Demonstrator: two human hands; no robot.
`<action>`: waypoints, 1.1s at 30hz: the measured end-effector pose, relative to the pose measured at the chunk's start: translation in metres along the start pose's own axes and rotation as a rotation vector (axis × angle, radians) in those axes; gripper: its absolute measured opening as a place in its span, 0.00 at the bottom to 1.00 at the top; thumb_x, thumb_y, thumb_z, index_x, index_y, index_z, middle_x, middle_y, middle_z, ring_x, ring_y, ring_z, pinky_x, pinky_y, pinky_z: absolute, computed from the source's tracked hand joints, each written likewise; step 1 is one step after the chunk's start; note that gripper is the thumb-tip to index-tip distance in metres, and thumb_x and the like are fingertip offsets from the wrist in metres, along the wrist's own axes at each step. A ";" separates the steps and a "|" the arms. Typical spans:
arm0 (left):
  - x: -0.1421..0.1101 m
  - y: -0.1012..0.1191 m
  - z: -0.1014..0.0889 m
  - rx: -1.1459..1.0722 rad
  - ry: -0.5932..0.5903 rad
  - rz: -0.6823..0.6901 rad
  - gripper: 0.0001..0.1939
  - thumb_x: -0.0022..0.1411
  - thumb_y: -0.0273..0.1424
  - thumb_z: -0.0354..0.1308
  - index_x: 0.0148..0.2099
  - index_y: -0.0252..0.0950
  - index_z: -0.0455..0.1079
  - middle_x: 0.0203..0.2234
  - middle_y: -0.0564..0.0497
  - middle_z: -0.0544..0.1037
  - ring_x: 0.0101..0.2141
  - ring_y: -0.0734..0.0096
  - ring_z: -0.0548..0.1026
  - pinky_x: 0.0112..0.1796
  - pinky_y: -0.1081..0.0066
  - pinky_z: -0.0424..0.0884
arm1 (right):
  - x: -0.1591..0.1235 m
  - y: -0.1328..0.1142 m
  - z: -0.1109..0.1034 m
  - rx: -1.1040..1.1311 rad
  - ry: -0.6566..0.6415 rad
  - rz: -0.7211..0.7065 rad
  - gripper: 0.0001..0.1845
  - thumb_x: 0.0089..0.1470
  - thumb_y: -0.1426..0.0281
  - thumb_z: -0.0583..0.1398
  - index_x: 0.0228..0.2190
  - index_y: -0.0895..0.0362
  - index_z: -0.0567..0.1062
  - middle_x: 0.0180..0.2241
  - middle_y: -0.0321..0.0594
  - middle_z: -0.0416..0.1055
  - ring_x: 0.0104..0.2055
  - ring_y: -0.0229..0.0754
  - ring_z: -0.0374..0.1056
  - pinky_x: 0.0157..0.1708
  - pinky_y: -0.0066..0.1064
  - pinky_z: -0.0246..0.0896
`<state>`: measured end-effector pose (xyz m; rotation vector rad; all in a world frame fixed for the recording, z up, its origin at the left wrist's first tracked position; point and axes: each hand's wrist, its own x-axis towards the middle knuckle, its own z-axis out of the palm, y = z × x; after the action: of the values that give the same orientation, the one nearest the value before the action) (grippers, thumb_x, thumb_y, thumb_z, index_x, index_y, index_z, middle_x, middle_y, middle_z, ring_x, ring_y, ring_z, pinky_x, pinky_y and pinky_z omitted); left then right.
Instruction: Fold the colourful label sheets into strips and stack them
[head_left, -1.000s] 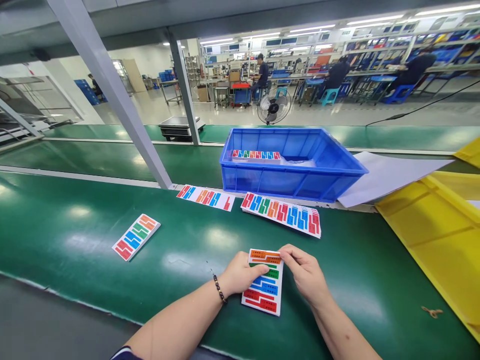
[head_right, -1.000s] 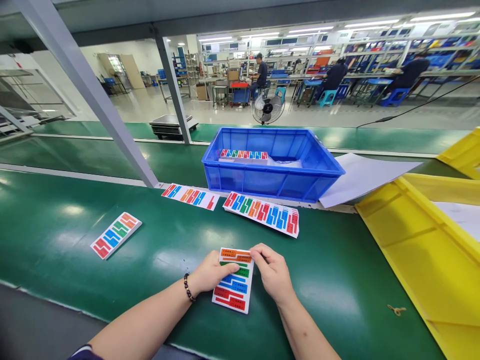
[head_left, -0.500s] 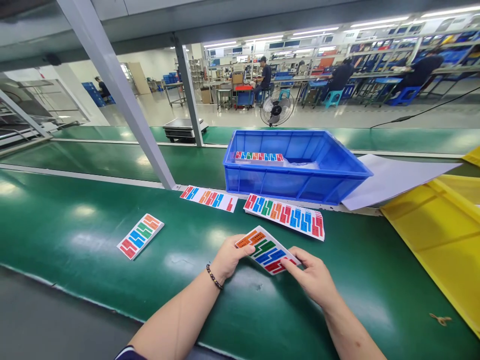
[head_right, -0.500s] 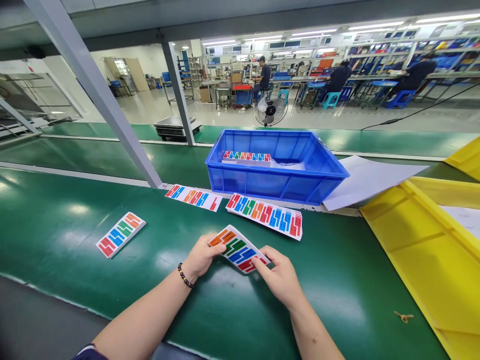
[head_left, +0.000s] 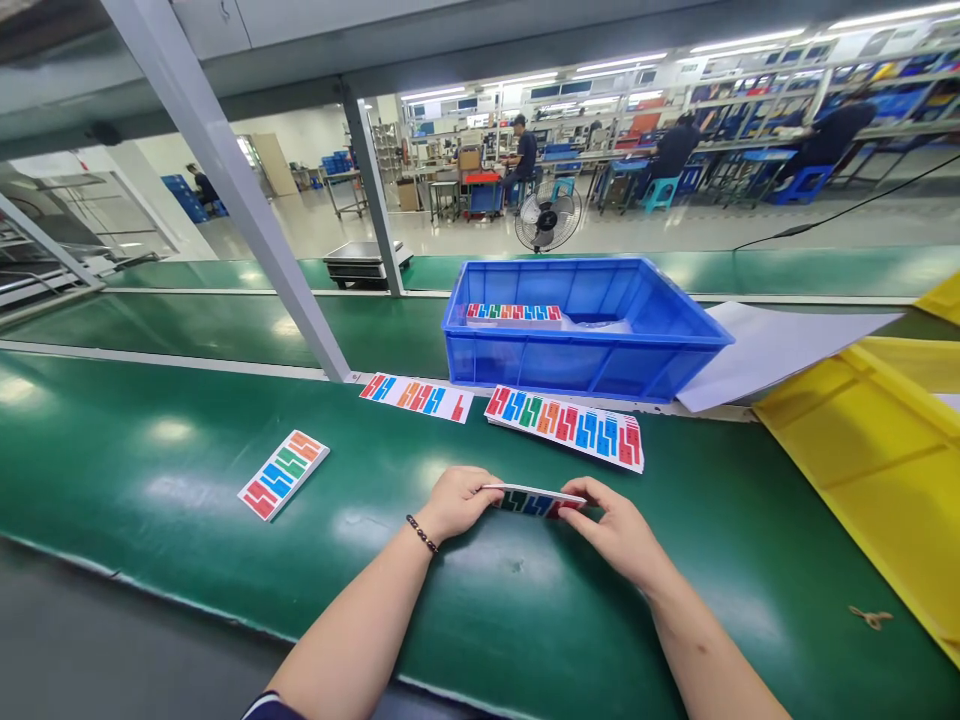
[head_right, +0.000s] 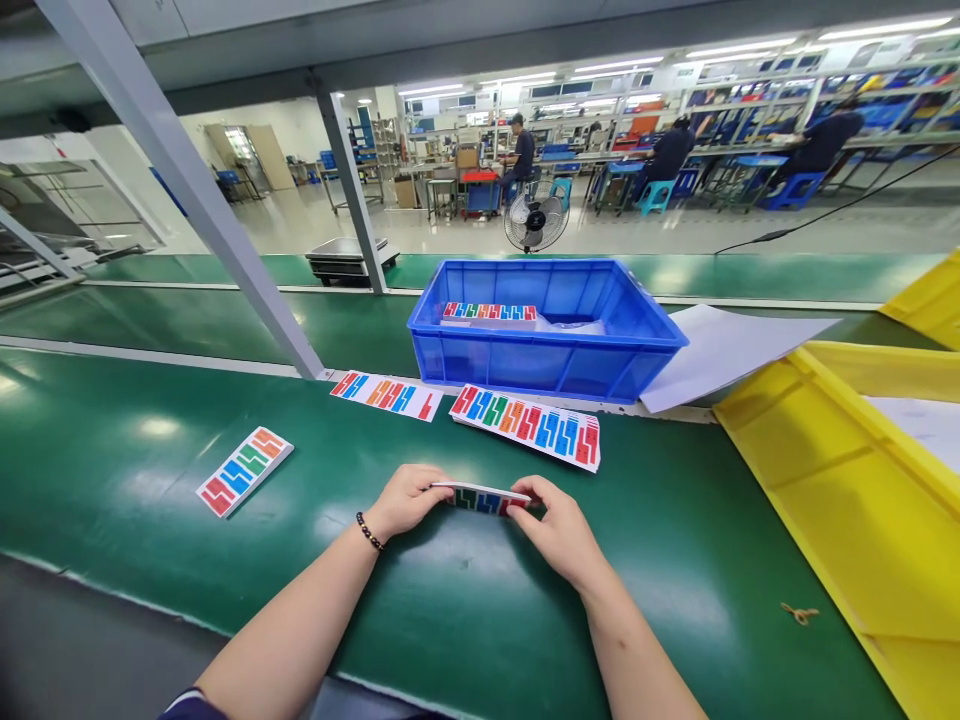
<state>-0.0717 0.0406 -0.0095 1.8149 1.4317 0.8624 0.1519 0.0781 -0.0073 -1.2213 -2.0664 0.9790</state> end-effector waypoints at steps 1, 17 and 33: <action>0.000 0.000 0.000 -0.017 -0.001 -0.013 0.12 0.56 0.30 0.50 0.27 0.35 0.74 0.24 0.50 0.76 0.28 0.72 0.71 0.34 0.74 0.64 | 0.001 0.001 0.000 -0.010 -0.011 0.008 0.05 0.46 0.67 0.56 0.26 0.55 0.70 0.24 0.35 0.70 0.27 0.41 0.66 0.29 0.31 0.61; 0.002 -0.003 0.008 -0.415 -0.130 -0.230 0.06 0.47 0.30 0.56 0.26 0.31 0.69 0.19 0.55 0.71 0.23 0.76 0.67 0.28 0.75 0.63 | -0.002 0.009 0.001 0.078 0.126 -0.186 0.10 0.47 0.68 0.58 0.35 0.51 0.71 0.49 0.43 0.58 0.51 0.47 0.60 0.48 0.41 0.59; -0.013 -0.003 0.010 -1.050 -0.554 -0.359 0.20 0.24 0.37 0.72 0.22 0.28 0.74 0.19 0.47 0.77 0.21 0.70 0.71 0.32 0.66 0.69 | -0.012 -0.017 -0.012 0.656 -0.613 -0.144 0.19 0.38 0.51 0.63 0.23 0.54 0.80 0.46 0.45 0.69 0.49 0.51 0.63 0.49 0.43 0.55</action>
<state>-0.0672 0.0274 -0.0191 0.8463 0.6726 0.6459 0.1579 0.0662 0.0122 -0.4525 -1.9325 1.9300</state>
